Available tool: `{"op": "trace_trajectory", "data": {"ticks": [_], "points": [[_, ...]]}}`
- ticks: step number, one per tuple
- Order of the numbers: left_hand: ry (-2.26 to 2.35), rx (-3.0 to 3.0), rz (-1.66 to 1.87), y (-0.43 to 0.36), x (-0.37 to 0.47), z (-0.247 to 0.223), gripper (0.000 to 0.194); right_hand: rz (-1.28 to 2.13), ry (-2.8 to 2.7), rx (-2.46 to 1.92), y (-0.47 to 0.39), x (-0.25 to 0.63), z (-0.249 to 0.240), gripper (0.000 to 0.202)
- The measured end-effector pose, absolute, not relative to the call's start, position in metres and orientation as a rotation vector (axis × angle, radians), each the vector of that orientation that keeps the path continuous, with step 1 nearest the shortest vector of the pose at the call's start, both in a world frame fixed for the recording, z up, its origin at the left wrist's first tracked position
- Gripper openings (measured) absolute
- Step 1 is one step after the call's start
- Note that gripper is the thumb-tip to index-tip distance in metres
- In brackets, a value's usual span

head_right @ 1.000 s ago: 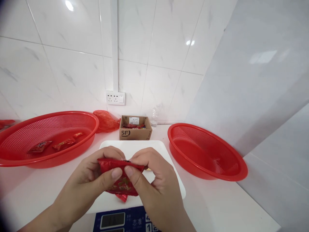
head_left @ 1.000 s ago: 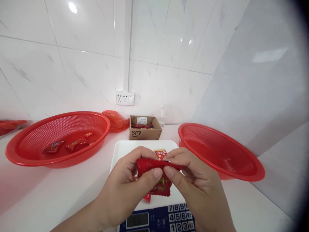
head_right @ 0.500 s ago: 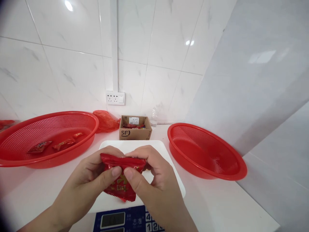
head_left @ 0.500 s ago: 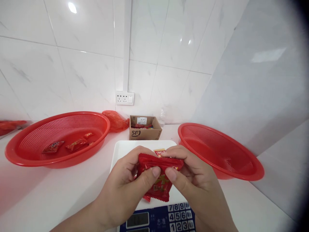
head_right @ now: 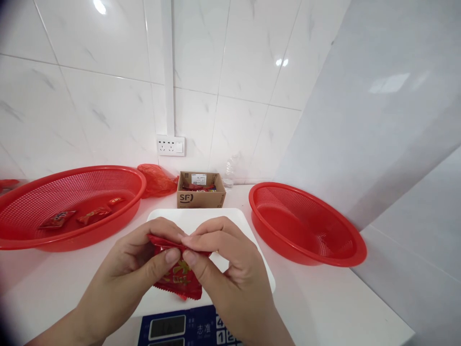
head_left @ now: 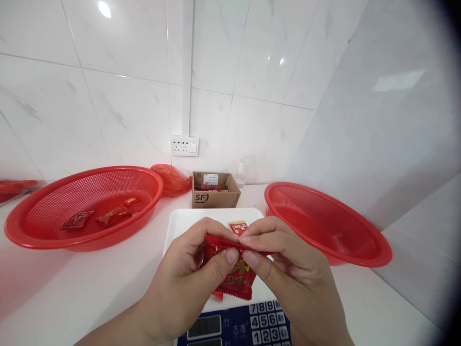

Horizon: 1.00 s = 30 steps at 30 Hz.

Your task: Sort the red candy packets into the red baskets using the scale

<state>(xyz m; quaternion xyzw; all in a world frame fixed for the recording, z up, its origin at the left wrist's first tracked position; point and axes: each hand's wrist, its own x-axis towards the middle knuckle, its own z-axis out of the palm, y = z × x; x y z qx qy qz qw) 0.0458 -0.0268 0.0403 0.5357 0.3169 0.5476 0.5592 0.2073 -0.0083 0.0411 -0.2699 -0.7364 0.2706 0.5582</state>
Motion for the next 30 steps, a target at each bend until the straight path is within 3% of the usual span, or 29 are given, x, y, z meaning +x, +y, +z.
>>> {"op": "trace_trajectory", "data": {"ticks": [6,12,18,24,30], "points": [[0.778,1.287,1.336,-0.027,0.046,0.043,0.009,0.647,-1.754,-0.717,-0.012,0.206,0.045,0.014],[0.754,1.403,1.444,-0.028,0.048,0.033,0.042,0.749,-1.444,-0.877,-0.014,0.199,0.047,0.004],[0.812,1.917,1.499,-0.024,0.045,0.036,0.037,0.686,-1.407,-0.763,-0.011,0.199,0.044,0.006],[1.06,1.883,1.429,-0.025,0.044,0.042,0.032,0.637,-1.428,-0.848,-0.012,0.197,0.046,0.006],[0.915,2.134,1.625,-0.025,0.048,0.038,0.031,0.715,-1.417,-0.895,-0.014,0.197,0.048,0.009]]}}
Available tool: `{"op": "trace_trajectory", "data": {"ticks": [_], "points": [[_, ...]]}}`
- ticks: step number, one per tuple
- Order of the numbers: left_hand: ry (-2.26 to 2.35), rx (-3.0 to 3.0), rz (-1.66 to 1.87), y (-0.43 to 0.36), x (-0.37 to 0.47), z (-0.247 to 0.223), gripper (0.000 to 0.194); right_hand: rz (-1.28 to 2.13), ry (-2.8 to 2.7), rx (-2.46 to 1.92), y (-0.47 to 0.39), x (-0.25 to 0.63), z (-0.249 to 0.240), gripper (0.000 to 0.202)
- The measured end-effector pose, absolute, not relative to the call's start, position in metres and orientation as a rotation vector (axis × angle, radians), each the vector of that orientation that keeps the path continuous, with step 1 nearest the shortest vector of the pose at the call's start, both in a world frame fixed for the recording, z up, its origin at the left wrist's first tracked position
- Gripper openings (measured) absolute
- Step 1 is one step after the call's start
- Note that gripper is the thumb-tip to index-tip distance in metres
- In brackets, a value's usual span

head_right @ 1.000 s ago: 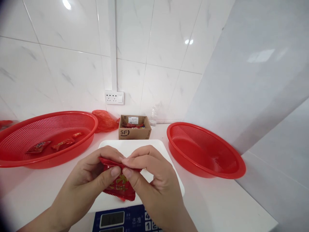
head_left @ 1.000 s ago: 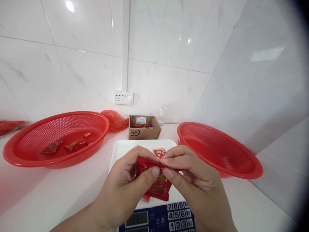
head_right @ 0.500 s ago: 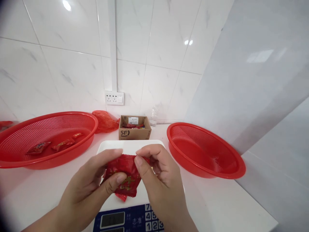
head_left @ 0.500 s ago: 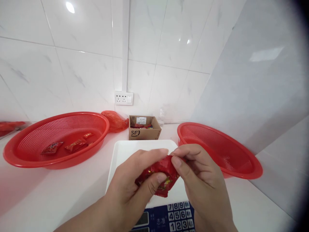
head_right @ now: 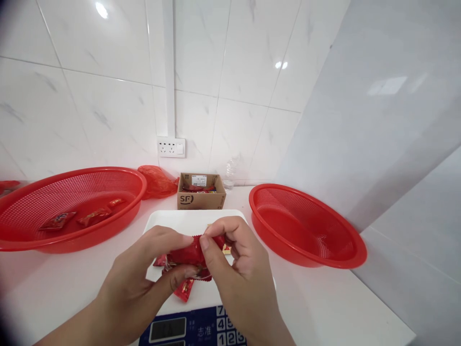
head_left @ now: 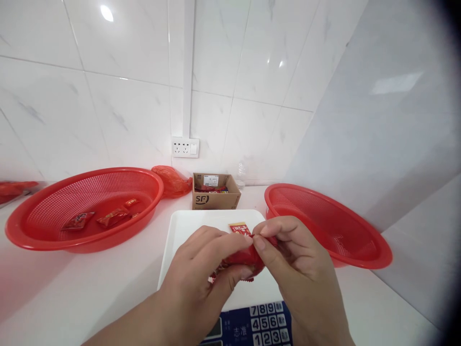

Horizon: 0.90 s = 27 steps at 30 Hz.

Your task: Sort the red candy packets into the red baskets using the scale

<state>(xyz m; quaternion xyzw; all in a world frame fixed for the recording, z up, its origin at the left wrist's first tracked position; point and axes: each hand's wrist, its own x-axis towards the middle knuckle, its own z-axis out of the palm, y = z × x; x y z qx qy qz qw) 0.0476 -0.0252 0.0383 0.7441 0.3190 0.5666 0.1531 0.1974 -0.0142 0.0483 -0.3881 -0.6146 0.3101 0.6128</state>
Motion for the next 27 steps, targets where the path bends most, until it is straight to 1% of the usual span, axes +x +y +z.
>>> {"op": "trace_trajectory", "data": {"ticks": [3,6,13,16,20,21,24,27], "points": [[0.853,2.367,1.667,-0.023,0.05,0.038,0.028,0.758,-1.426,-0.87,-0.012,0.199,0.048,0.012],[0.912,2.433,1.674,-0.021,0.052,0.036,0.027,0.734,-1.421,-0.862,-0.009,0.2,0.046,0.014],[1.054,2.436,1.76,-0.018,0.049,0.035,0.022,0.665,-1.448,-0.868,-0.012,0.202,0.047,0.003],[1.095,2.379,1.756,-0.019,0.044,0.037,0.019,0.647,-1.591,-0.819,-0.015,0.206,0.047,0.013],[1.078,2.233,1.803,-0.018,0.041,0.034,0.027,0.65,-1.72,-0.854,-0.014,0.208,0.044,0.037],[1.049,2.197,1.807,-0.018,0.041,0.032,0.03,0.649,-1.729,-0.862,-0.013,0.207,0.043,0.04],[1.016,2.225,1.839,-0.017,0.039,0.029,0.035,0.575,-1.746,-0.887,-0.012,0.205,0.039,0.038],[1.172,2.438,1.885,-0.015,0.038,0.03,0.032,0.448,-1.792,-0.935,-0.011,0.204,0.037,0.038]]}}
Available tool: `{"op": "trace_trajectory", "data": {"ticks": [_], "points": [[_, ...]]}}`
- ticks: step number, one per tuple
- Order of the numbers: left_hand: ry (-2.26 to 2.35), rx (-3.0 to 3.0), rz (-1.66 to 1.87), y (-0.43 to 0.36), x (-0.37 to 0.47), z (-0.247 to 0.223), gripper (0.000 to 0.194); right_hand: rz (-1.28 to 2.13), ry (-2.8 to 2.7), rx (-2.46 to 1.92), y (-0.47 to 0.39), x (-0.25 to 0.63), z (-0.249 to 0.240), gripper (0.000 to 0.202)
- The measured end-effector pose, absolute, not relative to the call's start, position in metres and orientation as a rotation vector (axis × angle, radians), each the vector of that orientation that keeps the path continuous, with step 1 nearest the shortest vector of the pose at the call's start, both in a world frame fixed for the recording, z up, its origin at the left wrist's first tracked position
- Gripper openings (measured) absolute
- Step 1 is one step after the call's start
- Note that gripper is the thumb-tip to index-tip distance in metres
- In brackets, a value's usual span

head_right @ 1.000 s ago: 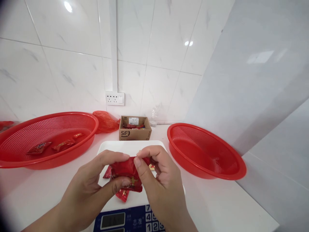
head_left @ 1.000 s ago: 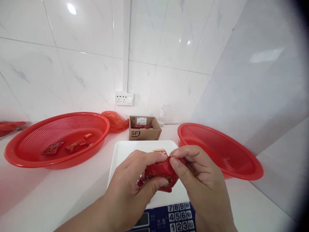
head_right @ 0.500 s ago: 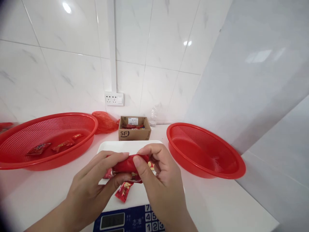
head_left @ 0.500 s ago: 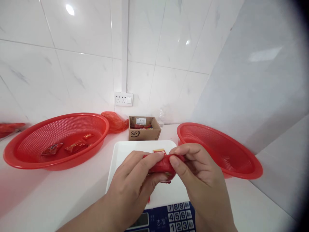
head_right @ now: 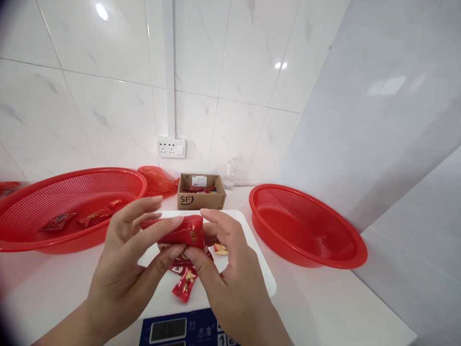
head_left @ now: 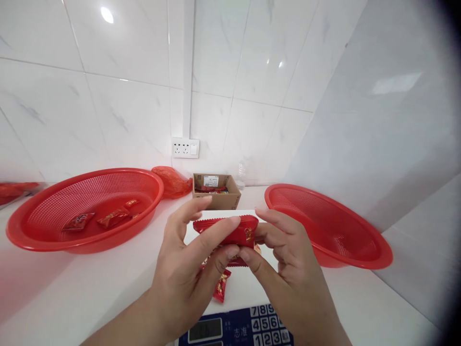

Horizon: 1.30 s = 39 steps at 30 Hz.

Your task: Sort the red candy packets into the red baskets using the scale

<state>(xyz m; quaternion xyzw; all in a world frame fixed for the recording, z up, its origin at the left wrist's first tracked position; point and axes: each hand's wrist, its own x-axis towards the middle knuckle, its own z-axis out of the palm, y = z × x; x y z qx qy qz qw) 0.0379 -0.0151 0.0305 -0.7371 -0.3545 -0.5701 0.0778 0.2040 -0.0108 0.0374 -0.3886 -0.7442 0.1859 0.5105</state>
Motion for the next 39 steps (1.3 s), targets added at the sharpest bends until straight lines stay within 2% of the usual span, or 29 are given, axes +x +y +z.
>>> {"op": "trace_trajectory", "data": {"ticks": [4,7,17,26,33,36,39], "points": [[-1.012,-2.148,-1.469,-0.012,0.036,0.036,0.023,0.275,-1.839,-0.961,-0.009,0.204,0.037,0.037],[-0.986,-2.22,-1.459,-0.011,0.036,0.038,0.02,0.157,-1.873,-0.978,-0.01,0.204,0.038,0.033],[-1.109,-2.406,-1.672,-0.013,0.034,0.038,0.018,0.112,-2.013,-0.897,-0.011,0.204,0.041,0.05],[-1.246,-2.409,-1.872,-0.015,0.034,0.042,0.019,0.193,-1.813,-1.024,-0.014,0.198,0.042,0.018],[-1.315,-2.549,-2.176,-0.016,0.029,0.041,0.019,0.315,-1.67,-1.057,-0.019,0.2,0.042,0.018],[-1.33,-2.604,-2.399,-0.016,0.029,0.039,0.028,0.38,-1.635,-1.043,-0.02,0.2,0.042,0.02],[-1.206,-2.575,-2.401,-0.017,0.029,0.038,0.032,0.425,-1.631,-1.02,-0.021,0.2,0.042,0.02]]}}
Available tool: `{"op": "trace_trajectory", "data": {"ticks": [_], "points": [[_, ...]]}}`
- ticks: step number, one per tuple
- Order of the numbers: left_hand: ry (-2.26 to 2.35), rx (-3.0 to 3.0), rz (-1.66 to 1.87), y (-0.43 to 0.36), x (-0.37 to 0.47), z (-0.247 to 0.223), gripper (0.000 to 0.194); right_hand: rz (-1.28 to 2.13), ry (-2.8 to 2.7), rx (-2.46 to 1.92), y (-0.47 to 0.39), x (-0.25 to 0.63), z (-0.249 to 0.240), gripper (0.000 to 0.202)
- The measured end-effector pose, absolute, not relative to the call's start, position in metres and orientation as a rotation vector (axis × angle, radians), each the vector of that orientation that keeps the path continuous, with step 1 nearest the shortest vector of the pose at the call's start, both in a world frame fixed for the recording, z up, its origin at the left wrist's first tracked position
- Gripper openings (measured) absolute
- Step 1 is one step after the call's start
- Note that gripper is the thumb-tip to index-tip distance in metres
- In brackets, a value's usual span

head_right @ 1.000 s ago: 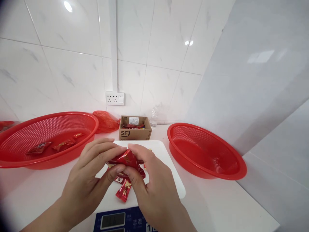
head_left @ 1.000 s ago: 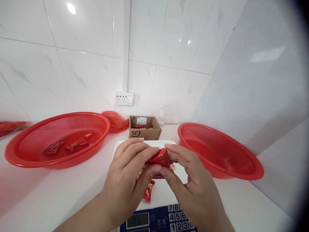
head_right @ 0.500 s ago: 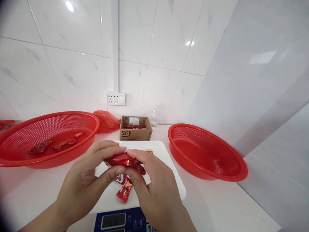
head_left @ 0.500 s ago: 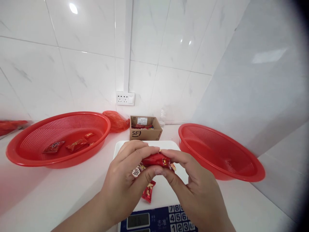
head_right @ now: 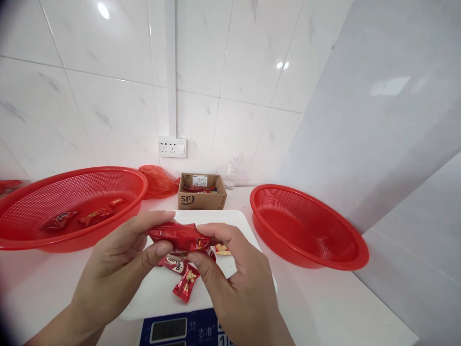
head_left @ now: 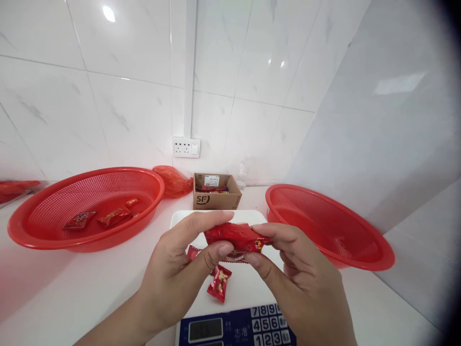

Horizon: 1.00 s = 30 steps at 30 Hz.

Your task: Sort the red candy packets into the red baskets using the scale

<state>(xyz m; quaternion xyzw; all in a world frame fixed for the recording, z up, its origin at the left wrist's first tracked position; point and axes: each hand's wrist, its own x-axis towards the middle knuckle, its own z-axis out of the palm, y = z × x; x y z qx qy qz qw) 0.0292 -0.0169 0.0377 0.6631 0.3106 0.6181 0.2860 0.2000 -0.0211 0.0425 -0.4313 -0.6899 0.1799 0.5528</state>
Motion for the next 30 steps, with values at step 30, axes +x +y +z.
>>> {"op": "trace_trajectory", "data": {"ticks": [30], "points": [[1.064,1.875,1.374,-0.023,0.037,0.046,0.028,0.38,-1.872,-0.885,-0.017,0.206,0.05,0.018]]}}
